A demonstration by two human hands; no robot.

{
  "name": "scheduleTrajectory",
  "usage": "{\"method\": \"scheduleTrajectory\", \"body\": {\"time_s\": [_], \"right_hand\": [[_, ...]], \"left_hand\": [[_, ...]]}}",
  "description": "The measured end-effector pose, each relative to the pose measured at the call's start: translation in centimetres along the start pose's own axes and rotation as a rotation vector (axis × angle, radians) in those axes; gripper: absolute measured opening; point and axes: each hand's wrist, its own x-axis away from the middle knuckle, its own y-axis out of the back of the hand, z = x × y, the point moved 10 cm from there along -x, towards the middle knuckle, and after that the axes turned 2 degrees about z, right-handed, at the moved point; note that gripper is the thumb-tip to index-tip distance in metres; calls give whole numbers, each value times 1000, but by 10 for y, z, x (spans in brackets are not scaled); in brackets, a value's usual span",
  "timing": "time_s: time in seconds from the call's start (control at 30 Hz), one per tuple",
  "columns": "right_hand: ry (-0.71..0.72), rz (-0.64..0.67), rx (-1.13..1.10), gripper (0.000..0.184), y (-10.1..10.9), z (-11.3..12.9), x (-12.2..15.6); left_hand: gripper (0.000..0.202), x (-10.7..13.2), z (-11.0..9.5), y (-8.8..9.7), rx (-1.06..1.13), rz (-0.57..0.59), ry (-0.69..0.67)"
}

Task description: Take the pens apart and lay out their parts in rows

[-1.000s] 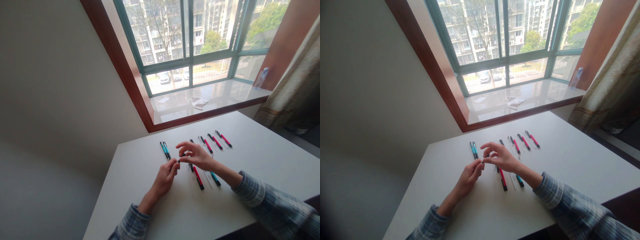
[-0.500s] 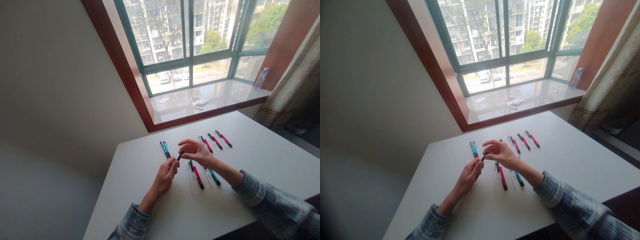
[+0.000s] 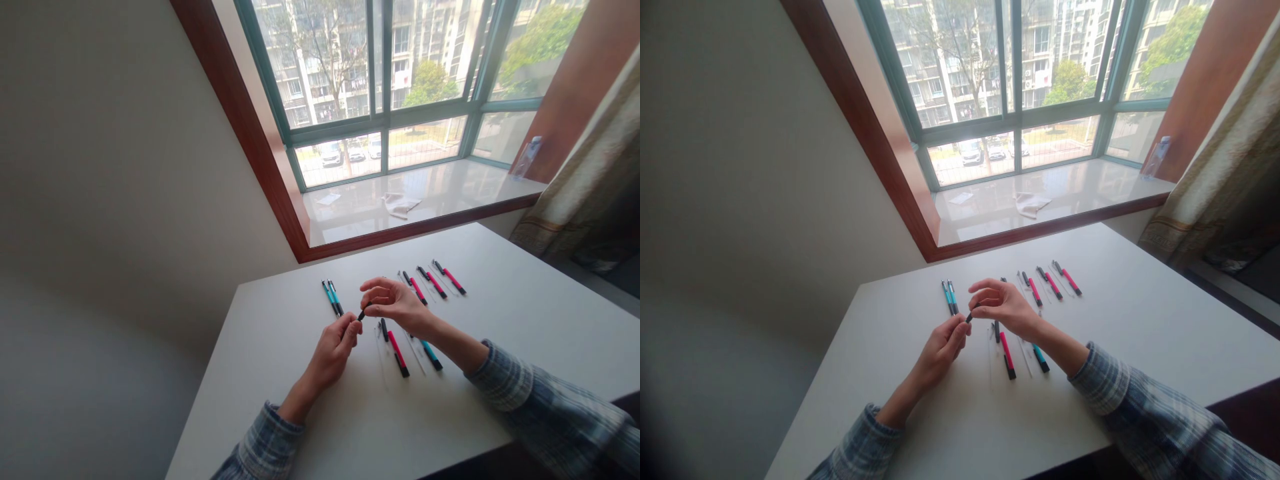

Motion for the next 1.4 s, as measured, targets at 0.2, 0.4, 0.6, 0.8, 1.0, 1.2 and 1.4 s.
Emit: {"method": "scheduleTrajectory", "body": {"time_s": [0.2,0.4,0.6,0.8,1.0,1.2,1.4], "right_hand": [[10,37,-26,39,-8,5,3],[-7,11,213,42,-3,8,1],[-17,-83,128,43,8,4,-1],[27,-106,-10,50,14,6,-1],[56,-172,-76,54,25,12,-1],[63,-225,-94,51,29,21,1],[36,-282,-233,47,36,21,1]], "left_hand": [[46,0,3,-1,42,6,19],[45,-1,0,3,-20,-24,-5],[46,-1,3,3,-13,-26,-2],[45,-1,12,0,78,20,29],[41,-2,16,-9,245,89,34],[37,-1,23,-11,339,116,92],[31,0,27,-11,405,129,108]]}}
